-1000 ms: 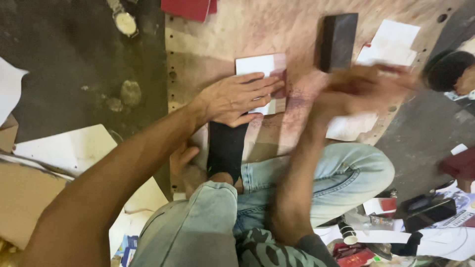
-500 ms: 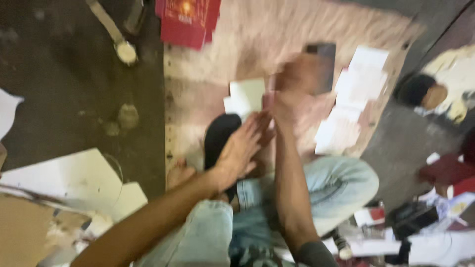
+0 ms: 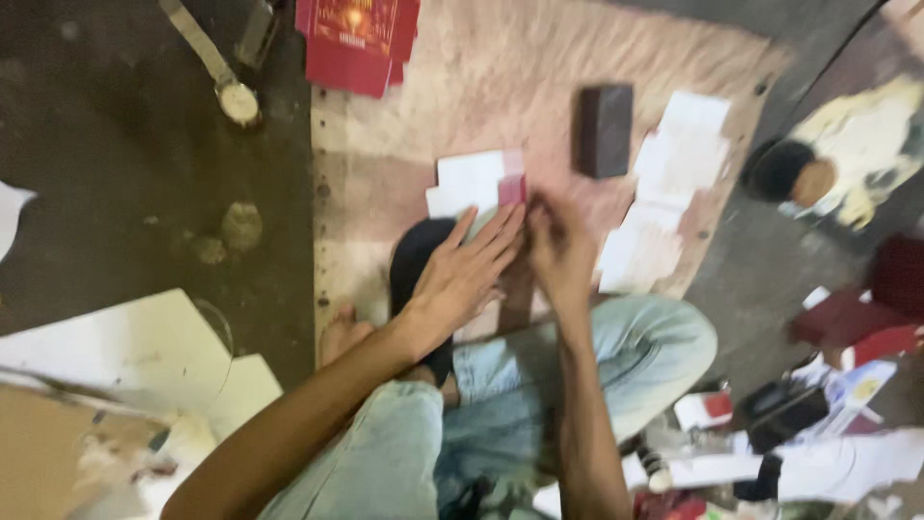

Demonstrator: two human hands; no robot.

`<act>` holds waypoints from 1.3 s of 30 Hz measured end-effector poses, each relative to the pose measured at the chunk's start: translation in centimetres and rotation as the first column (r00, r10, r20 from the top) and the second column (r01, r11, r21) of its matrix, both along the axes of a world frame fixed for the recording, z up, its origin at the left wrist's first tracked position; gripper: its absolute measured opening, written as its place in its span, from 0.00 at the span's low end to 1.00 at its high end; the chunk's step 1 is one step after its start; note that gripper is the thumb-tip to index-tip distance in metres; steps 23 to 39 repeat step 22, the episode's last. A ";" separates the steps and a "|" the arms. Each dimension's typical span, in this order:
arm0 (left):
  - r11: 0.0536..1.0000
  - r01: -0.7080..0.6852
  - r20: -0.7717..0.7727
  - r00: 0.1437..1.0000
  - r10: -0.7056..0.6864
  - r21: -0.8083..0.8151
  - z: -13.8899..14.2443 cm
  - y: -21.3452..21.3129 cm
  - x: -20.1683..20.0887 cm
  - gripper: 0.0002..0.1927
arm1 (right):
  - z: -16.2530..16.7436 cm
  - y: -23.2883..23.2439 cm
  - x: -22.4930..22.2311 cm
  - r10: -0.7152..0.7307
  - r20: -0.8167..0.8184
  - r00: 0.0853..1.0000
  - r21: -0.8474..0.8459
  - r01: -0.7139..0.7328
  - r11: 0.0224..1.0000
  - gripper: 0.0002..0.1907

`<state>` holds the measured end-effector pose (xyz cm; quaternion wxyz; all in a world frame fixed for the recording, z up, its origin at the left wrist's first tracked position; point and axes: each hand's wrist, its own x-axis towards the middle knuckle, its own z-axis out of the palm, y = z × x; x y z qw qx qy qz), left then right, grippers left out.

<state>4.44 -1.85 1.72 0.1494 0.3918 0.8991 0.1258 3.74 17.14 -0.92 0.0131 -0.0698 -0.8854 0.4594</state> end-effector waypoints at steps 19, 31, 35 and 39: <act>0.974 -0.024 -0.007 1.000 0.026 0.224 0.7 -1.1 -8.6 0.52 | 8.2 1.3 -0.3 0.060 0.340 0.939 0.130 -0.110 0.985 0.38; 0.979 -0.026 -0.003 1.000 0.027 0.200 0.2 -1.5 -8.6 0.52 | 10.4 1.1 -4.8 -0.020 0.018 1.000 0.346 0.012 0.938 0.42; 0.979 -0.026 -0.003 1.000 0.027 0.200 0.2 -1.5 -8.6 0.52 | 10.4 1.1 -4.8 -0.020 0.018 1.000 0.346 0.012 0.938 0.42; 0.979 -0.026 -0.003 1.000 0.027 0.200 0.2 -1.5 -8.6 0.52 | 10.4 1.1 -4.8 -0.020 0.018 1.000 0.346 0.012 0.938 0.42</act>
